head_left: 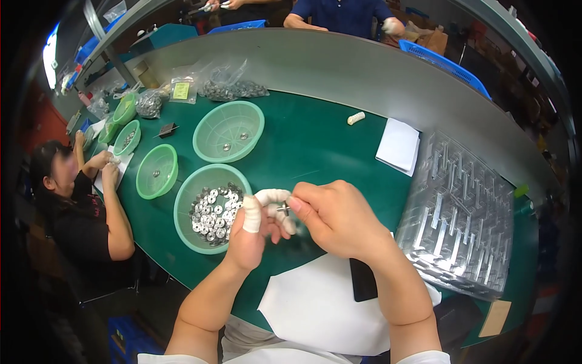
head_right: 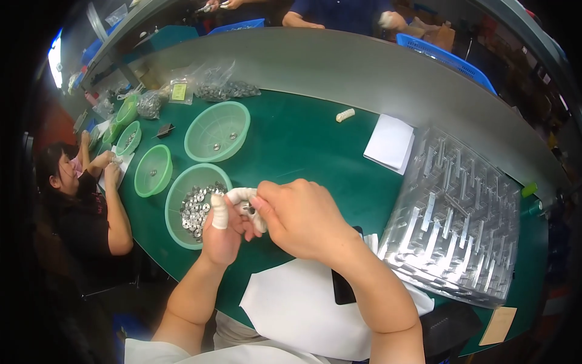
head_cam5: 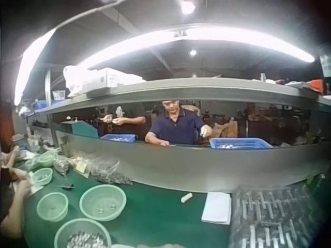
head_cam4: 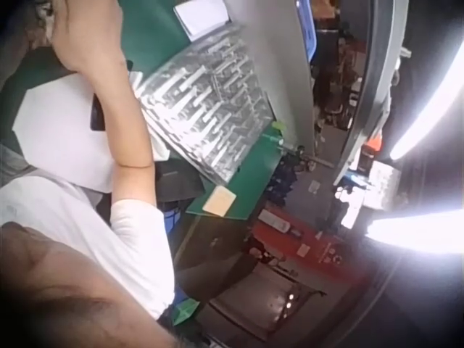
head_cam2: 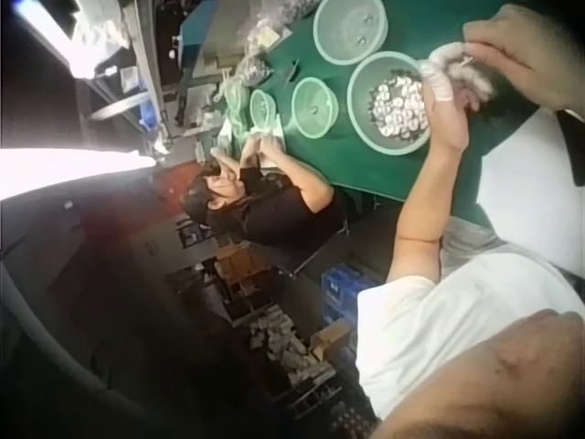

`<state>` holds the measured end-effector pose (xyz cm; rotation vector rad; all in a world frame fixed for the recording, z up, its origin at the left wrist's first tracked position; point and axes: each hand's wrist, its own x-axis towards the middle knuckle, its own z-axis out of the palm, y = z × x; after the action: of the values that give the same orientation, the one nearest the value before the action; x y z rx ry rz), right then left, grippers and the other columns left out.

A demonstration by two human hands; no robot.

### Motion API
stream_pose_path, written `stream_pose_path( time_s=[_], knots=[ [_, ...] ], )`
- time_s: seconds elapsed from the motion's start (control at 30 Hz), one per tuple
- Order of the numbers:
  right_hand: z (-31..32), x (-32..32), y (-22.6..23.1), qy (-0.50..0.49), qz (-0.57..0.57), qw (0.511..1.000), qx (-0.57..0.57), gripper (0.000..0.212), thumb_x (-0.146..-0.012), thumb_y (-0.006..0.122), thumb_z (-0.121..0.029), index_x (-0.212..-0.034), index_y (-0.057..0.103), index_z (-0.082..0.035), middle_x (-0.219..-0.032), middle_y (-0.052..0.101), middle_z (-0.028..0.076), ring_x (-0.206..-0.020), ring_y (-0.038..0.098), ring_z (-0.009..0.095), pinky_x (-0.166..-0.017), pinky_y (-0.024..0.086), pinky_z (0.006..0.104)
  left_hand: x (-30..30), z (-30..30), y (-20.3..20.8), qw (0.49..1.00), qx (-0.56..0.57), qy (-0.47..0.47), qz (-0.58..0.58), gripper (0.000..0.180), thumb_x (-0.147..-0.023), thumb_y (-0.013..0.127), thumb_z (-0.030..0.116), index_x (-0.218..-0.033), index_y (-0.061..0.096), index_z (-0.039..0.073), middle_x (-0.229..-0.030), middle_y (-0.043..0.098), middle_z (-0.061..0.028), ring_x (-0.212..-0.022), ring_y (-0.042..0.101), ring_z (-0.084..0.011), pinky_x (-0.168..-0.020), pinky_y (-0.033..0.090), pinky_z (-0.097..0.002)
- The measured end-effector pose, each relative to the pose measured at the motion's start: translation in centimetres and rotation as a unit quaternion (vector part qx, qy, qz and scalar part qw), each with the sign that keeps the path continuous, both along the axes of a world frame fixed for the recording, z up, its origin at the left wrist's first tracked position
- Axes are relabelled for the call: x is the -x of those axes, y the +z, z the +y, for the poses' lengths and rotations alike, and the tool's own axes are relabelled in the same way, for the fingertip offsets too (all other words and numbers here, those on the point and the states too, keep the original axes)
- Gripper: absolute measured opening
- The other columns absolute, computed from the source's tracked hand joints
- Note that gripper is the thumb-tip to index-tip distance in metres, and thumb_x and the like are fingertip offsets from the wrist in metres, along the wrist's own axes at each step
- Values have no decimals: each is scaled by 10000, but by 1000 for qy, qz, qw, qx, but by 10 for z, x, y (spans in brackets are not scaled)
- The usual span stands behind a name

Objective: Picking up small white rings from a bowl and manually placing them onto a component using a thin metal tool.

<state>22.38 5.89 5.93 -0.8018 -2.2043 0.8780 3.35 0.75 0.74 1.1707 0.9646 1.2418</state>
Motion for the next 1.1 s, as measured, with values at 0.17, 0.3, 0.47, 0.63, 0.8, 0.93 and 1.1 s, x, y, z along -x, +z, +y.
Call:
stream_pose_path(
  time_s=[0.17,0.3,0.47,0.63,0.8,0.93,1.1],
  knots=[
    [-19,6,14,-50,-76,989,-116,131,-956,613,-130,-850,591,-57,-703,622,116,-627,613,349,-547,462,427,-8,-5,-2,938,233,-136,-215,770,-997,216,763,-1268,484,94,-989,601,-77,-679,548,-138,-544,374,-246],
    [-18,11,11,-26,-10,984,-176,83,-877,664,-60,-914,590,-51,-770,632,106,-693,631,327,-573,481,427,-14,-7,-11,925,251,-123,-259,681,-1017,247,729,-1228,499,132,-997,589,-50,-669,537,-156,-536,357,-258],
    [-15,15,6,8,14,981,-194,157,-859,686,-39,-978,585,-39,-777,630,107,-694,636,312,-581,491,408,-9,0,-24,885,236,-187,-354,543,-1055,340,624,-1169,572,147,-977,636,-31,-678,559,-166,-546,364,-281],
    [-16,18,6,-83,22,986,-140,109,-910,668,-42,-955,568,-38,-769,645,113,-710,655,307,-594,498,392,1,4,-18,907,121,-206,-348,470,-1076,397,537,-1226,560,122,-977,636,-42,-708,572,-147,-574,401,-261],
    [-18,15,5,-131,-40,983,-125,137,-963,642,-116,-880,567,-35,-661,597,115,-600,610,319,-542,455,410,-5,-3,-12,975,35,-69,-206,241,-1073,545,215,-1271,543,76,-993,644,-49,-797,580,-108,-705,471,-241],
    [-15,11,4,-133,-23,989,-55,303,-999,610,-185,-748,546,-29,-532,493,121,-449,475,311,-465,352,415,-3,-8,-5,995,-70,38,-68,255,-1049,586,155,-1279,531,61,-991,645,-47,-831,583,-108,-747,491,-252],
    [-17,10,9,-146,-16,989,-8,327,-1006,583,-193,-721,559,-33,-543,519,123,-486,484,305,-487,383,420,-2,-9,9,997,-54,26,-45,235,-1056,572,165,-1271,541,74,-978,641,-41,-809,569,-106,-724,467,-243]
  ],
)
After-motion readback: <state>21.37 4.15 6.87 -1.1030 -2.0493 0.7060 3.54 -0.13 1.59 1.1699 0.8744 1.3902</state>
